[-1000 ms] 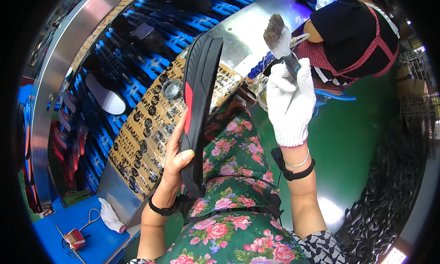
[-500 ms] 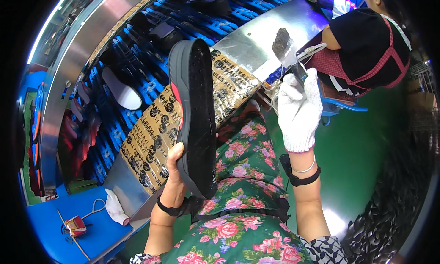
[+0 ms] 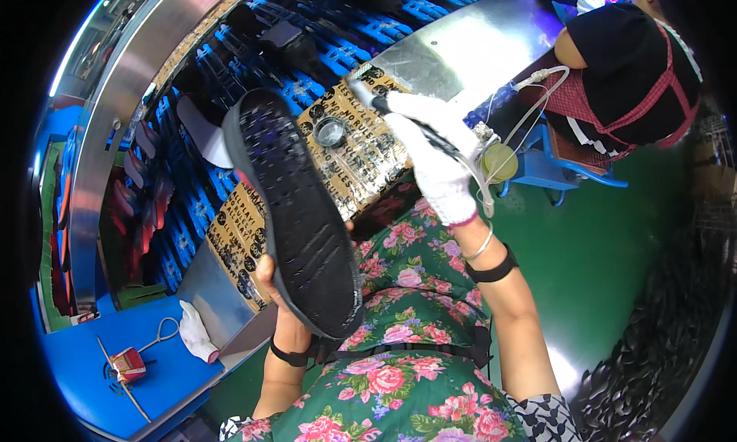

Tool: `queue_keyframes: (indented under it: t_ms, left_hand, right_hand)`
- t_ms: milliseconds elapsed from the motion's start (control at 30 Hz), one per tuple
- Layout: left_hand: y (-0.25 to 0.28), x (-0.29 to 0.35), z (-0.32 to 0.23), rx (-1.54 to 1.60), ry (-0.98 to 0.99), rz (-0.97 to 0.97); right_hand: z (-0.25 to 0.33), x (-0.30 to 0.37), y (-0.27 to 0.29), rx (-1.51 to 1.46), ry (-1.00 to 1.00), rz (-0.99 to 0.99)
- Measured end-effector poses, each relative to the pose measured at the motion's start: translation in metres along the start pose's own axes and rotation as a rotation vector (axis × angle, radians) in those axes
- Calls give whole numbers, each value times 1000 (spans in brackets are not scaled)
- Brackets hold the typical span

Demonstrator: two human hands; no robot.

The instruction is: The worker is applying glue to the bottom of shoe soles using a specialized brush tool on an assembly line.

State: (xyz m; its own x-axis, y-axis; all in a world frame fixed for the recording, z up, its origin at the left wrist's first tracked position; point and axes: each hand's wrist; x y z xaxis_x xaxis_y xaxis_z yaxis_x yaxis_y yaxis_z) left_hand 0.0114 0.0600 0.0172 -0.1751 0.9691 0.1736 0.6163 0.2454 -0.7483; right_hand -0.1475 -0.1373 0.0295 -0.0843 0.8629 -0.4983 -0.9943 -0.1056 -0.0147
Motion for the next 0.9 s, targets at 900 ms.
queue_keyframes:
  t_ms: [900]
  left_hand:
    - [-1,-3,-7,-280,-40,-82]
  right_hand:
    - [-26,0,-55,-385,-91,-10]
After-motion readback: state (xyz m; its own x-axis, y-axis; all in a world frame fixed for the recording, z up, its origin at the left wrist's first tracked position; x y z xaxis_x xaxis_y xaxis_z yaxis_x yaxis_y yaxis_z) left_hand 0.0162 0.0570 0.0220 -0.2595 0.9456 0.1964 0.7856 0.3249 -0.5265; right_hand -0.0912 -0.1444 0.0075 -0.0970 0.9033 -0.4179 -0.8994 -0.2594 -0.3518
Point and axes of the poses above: each hand's wrist, its own x-axis away from the middle knuckle, its own y-axis out of the back of the hand, z = x × y
